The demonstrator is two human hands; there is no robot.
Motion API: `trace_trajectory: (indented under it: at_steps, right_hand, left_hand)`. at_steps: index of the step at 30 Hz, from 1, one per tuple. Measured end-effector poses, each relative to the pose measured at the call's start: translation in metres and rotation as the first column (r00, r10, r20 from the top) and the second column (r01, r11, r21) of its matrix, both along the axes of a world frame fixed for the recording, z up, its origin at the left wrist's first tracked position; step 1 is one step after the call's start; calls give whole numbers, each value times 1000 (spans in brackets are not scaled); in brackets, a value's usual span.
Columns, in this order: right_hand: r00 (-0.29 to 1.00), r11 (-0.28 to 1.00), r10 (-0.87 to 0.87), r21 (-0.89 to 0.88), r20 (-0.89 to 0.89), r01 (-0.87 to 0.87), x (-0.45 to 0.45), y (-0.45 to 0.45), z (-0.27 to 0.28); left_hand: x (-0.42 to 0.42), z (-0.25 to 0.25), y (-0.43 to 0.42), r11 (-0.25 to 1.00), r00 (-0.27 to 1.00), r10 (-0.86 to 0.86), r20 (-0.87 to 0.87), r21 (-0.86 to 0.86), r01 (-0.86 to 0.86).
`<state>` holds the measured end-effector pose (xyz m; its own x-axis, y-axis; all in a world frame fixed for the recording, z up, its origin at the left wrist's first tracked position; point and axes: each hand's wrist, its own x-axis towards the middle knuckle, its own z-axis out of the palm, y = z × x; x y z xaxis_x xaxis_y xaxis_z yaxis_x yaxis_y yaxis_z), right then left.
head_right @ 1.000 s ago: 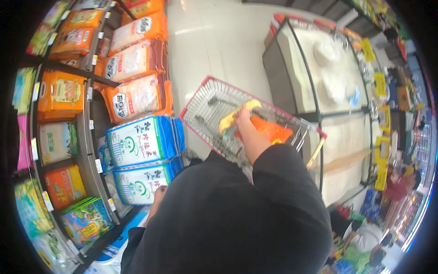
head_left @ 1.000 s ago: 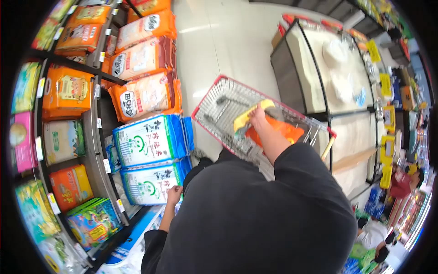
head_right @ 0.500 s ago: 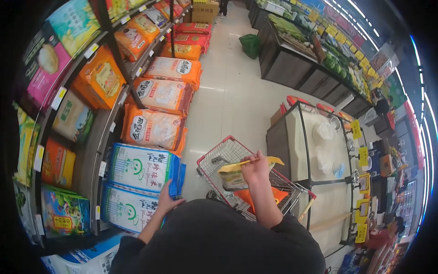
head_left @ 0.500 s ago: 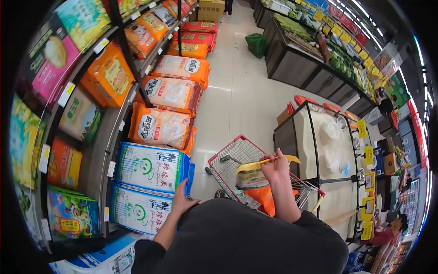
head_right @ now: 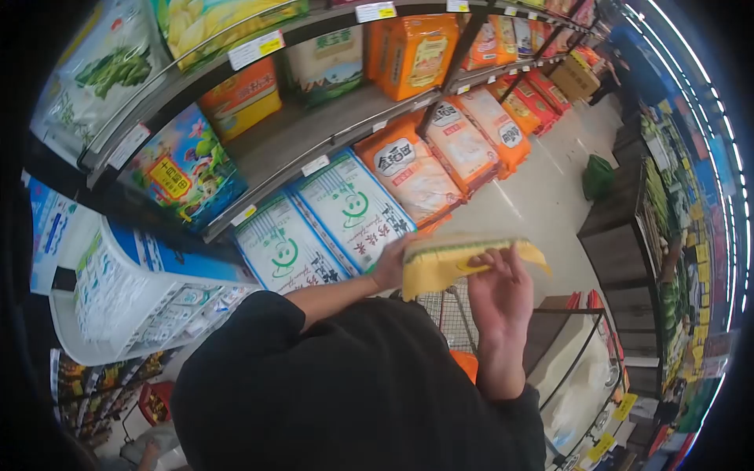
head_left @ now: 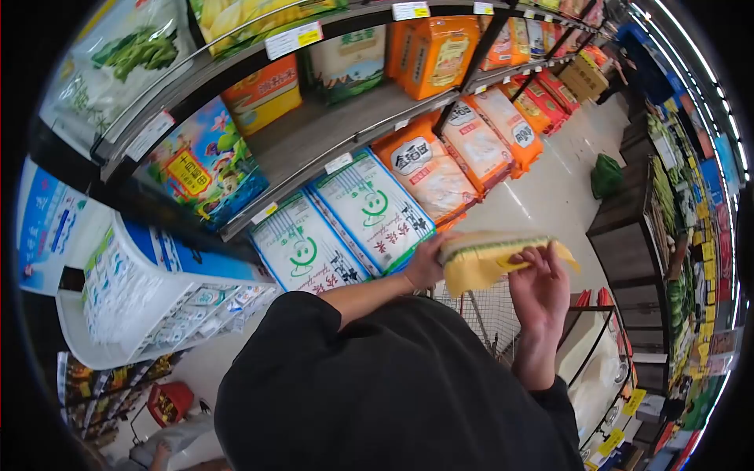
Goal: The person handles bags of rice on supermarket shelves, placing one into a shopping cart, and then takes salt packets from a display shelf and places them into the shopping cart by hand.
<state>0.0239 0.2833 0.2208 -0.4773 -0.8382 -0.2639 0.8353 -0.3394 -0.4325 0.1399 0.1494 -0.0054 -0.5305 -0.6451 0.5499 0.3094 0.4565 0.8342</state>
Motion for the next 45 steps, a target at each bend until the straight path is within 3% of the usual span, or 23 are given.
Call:
trace_trajectory:
  at_steps: [1,2,5,11,12,16,17,21,23,24,25,27,29,30,31,32,36,38,39,40,43,44,45]
  right_hand:
    - [1000,1000,18,10,8,-18,5,-10,-1]
    - [996,996,90,24,-18,-89,7,-24,1]
    - [963,964,264,-12,-50,-264,2,-79,8]
    - [904,905,411,-68,-115,-420,-13,-178,34]
    - [889,892,440,-54,-126,-449,-19,-195,36]
    - [824,826,547,-65,-146,-560,-54,-279,39]
    - [804,806,575,-63,-150,-588,-63,-299,38]
    - [769,771,627,-40,-124,-635,-91,-396,18]
    - [750,750,657,-29,-83,-660,-100,-439,-1]
    - [750,751,659,-12,-55,-661,-102,-457,-6]
    - [751,751,660,9,-20,-660,-103,-474,-15]
    - [754,754,656,16,23,-657,-108,-504,-23]
    - [779,781,620,16,86,-624,-117,-518,-22]
    - [759,754,651,-116,9,-646,-124,-535,-40]
    - [759,758,650,-100,41,-644,-125,-539,-42]
    - [750,745,661,-136,17,-653,-124,-552,-36]
    - [802,769,582,-233,-131,-596,-122,-579,-42]
    - [829,787,541,-260,-144,-559,-129,-567,-57]
    - [823,827,480,-157,-305,-540,-140,-557,-70]
    - [781,864,424,-54,-459,-500,-152,-544,-88]
    - [649,820,536,150,-540,-553,-208,-508,-188]
    - [622,798,589,249,-516,-549,-230,-488,-220]
    - [450,807,581,410,-678,-424,-255,-470,-273]
  left_hand:
    - [9,-1,-9,998,999,47,-24,35,-46]
    - [16,0,-23,983,986,167,-22,-69,-169]
    - [37,22,-74,928,933,358,29,-117,-353]
    - [39,56,-175,802,831,555,-43,-235,-549]
    - [32,47,-194,814,826,559,-66,-147,-563]
    - [16,64,-260,702,720,694,-18,-205,-682]
    - [12,58,-279,692,710,704,-16,-210,-691]
    - [-7,53,-349,757,772,636,-9,204,-621]
    - [-14,56,-358,656,645,755,118,-163,-737]
    - [-19,62,-364,607,596,793,126,-256,-752]
    - [-22,57,-369,600,588,798,134,-261,-756]
    - [-28,49,-387,651,618,750,234,-97,-753]
    - [-31,52,-410,661,613,741,275,-136,-738]
    - [-30,46,-425,660,615,739,275,-116,-742]
    - [-31,44,-424,664,619,732,286,-93,-742]
    - [-34,48,-430,601,516,779,356,-190,-777]
    - [-36,55,-458,633,574,730,372,-52,-772]
    - [-19,35,-484,626,540,732,416,-97,-773]
    - [-11,32,-495,606,503,745,439,-129,-785]
    - [-6,36,-498,663,597,675,434,-1,-749]
    - [4,45,-515,639,604,664,440,86,-765]
    - [1,57,-517,572,515,675,528,66,-818]
    - [8,51,-532,574,516,669,534,68,-816]
